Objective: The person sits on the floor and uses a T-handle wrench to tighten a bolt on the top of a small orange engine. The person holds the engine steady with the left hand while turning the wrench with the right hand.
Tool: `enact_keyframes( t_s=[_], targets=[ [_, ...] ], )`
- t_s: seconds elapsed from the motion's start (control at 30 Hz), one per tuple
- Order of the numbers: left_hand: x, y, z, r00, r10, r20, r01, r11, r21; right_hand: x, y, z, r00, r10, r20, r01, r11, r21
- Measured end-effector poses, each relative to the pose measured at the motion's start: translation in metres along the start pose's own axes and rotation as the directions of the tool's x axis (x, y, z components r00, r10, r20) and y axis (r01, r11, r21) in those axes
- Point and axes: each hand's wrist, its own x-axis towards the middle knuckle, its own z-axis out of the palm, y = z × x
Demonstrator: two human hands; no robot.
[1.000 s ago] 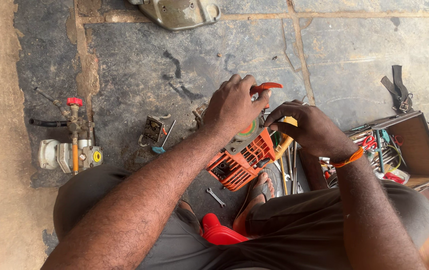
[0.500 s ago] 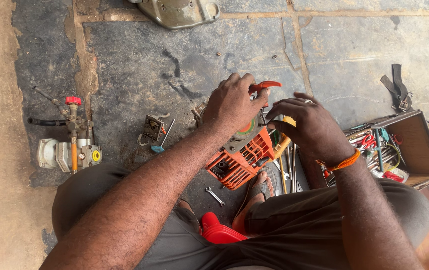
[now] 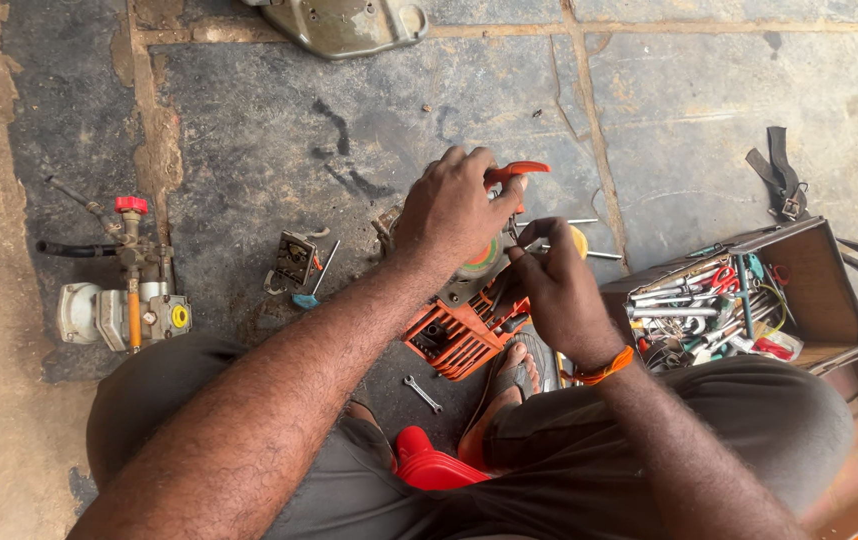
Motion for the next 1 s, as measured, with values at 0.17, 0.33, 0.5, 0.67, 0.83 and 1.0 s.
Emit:
enact_keyframes(
  t_s=[0.17, 0.33, 0.5, 0.67, 0.83, 1.0],
  targets=[
    [-0.002, 0.0, -0.002, 1.0, 0.024, -0.003, -0.024, 1.0, 0.01, 0.001, 0.009, 0.01, 0.999, 0.019, -0.033, -0.01, 0.971, 0.24],
    [-0.002, 0.002, -0.004, 0.999, 0.015, 0.049, -0.016, 1.0, 0.018, 0.002, 0.012, -0.002, 0.997, 0.018, 0.07, -0.036, 0.965, 0.259],
    [-0.003, 0.002, -0.005, 0.998, 0.014, 0.059, -0.015, 1.0, 0.009, 0.0, 0.005, -0.019, 0.988, 0.066, 0.141, -0.094, 0.975, 0.201],
    [-0.002, 0.002, -0.005, 0.999, 0.046, 0.013, -0.047, 0.999, 0.017, 0.002, -0.001, -0.021, 0.937, 0.269, 0.225, -0.347, 0.799, 0.492],
    [-0.003, 0.002, -0.005, 0.998, 0.032, 0.053, -0.031, 0.999, -0.011, 0.003, -0.001, -0.035, 0.969, 0.186, 0.159, -0.22, 0.949, 0.227],
    [-0.002, 0.002, -0.006, 0.998, 0.033, 0.056, -0.032, 0.999, -0.007, 0.006, 0.007, -0.054, 0.984, 0.052, 0.169, -0.079, 0.985, 0.156]
  ],
)
